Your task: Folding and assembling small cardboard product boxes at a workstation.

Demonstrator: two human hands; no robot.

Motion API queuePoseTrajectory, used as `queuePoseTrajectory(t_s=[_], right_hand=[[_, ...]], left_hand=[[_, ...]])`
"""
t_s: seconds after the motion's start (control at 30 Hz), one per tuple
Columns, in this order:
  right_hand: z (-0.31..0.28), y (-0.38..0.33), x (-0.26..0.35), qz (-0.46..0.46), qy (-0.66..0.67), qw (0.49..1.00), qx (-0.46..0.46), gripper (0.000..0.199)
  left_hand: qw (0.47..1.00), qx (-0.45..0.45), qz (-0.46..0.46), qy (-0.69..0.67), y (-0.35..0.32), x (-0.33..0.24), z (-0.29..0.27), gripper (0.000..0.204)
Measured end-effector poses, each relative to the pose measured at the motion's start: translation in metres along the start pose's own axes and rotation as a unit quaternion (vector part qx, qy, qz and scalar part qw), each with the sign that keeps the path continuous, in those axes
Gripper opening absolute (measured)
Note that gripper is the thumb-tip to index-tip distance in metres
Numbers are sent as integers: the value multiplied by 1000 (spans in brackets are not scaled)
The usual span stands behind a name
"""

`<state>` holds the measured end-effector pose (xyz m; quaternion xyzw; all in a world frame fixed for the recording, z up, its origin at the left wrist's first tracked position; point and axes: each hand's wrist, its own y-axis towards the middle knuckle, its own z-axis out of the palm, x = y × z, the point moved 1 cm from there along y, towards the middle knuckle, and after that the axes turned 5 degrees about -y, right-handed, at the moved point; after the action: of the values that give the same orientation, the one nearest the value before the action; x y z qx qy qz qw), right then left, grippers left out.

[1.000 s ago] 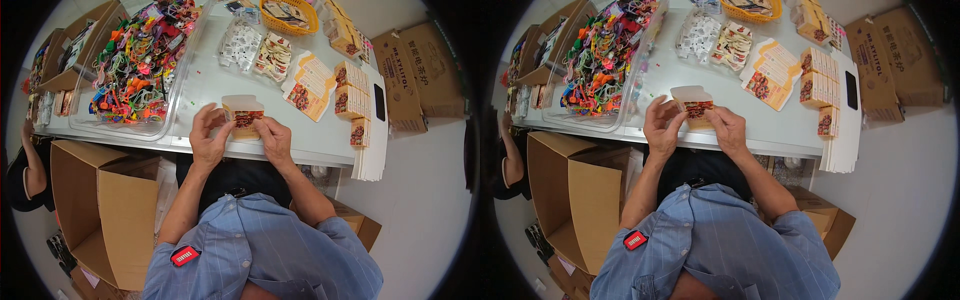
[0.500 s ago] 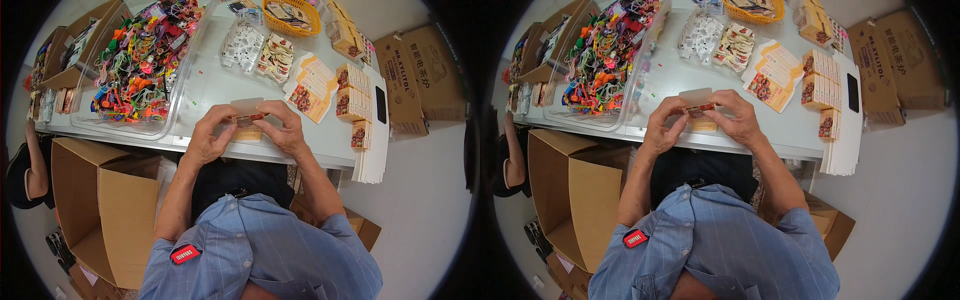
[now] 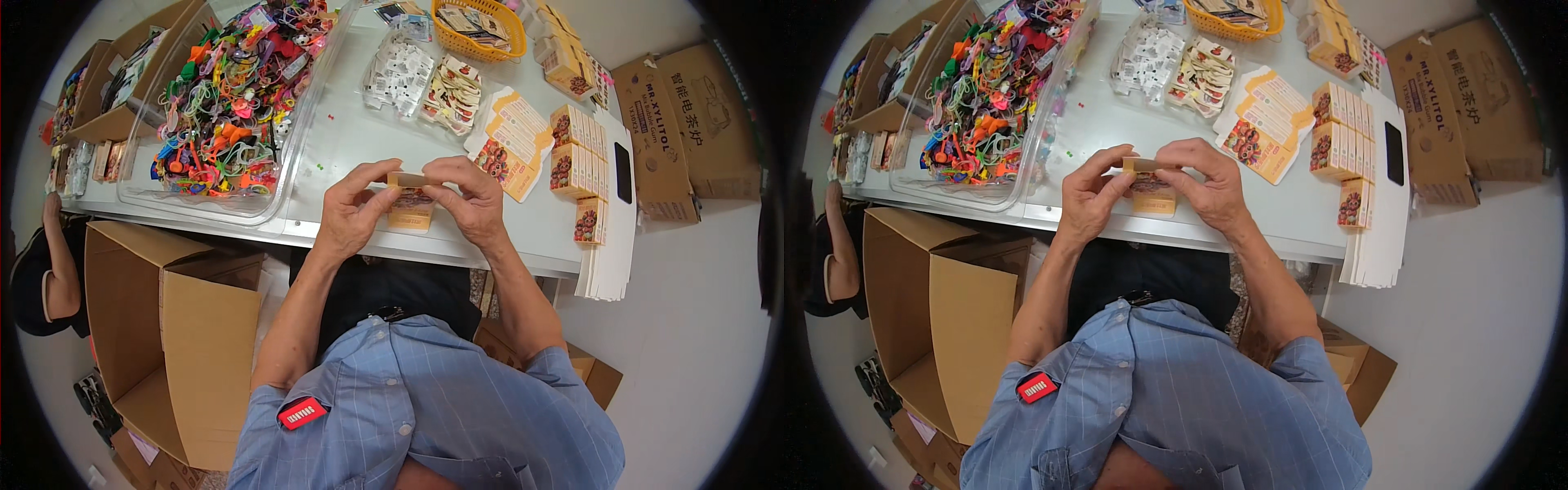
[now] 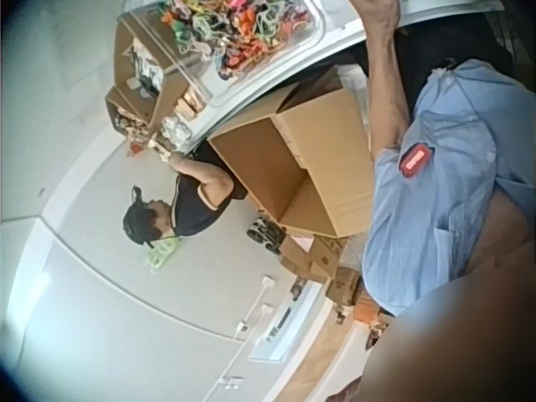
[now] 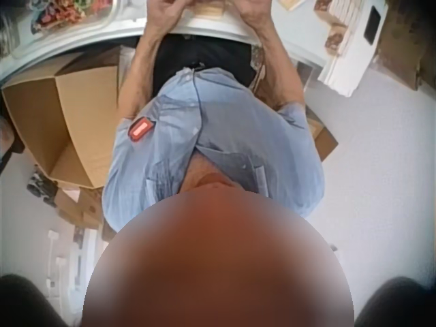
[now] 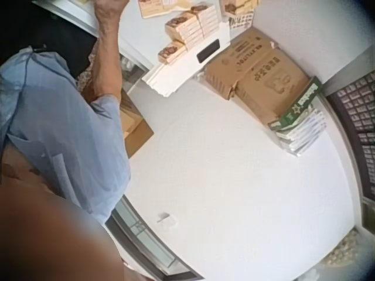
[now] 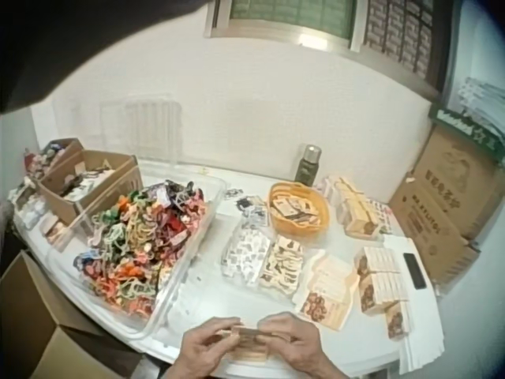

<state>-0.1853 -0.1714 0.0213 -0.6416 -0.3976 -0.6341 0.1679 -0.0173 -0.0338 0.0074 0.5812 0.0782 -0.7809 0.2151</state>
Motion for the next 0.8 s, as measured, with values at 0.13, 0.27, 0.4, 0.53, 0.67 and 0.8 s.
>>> queuePoseTrajectory(t_s=[0.13,0.27,0.4,0.53,0.67,0.8], right_hand=[[-7,2,5,-87,-81,992,49,24],[-5,1,11,-30,-98,994,28,23],[-4,3,15,6,-65,997,35,21],[-5,3,15,53,-32,998,24,20],[-5,5,19,93,-34,994,38,18],[-8,3,15,58,-54,996,39,17]], left_hand=[[999,28,25,-10,3,0,-1,29],[999,28,41,4,3,-1,3,24],[999,33,19,2,4,-4,2,22],[999,40,-14,26,8,-9,1,22],[998,45,-31,33,12,-9,0,23],[995,74,13,61,13,-4,-4,21]])
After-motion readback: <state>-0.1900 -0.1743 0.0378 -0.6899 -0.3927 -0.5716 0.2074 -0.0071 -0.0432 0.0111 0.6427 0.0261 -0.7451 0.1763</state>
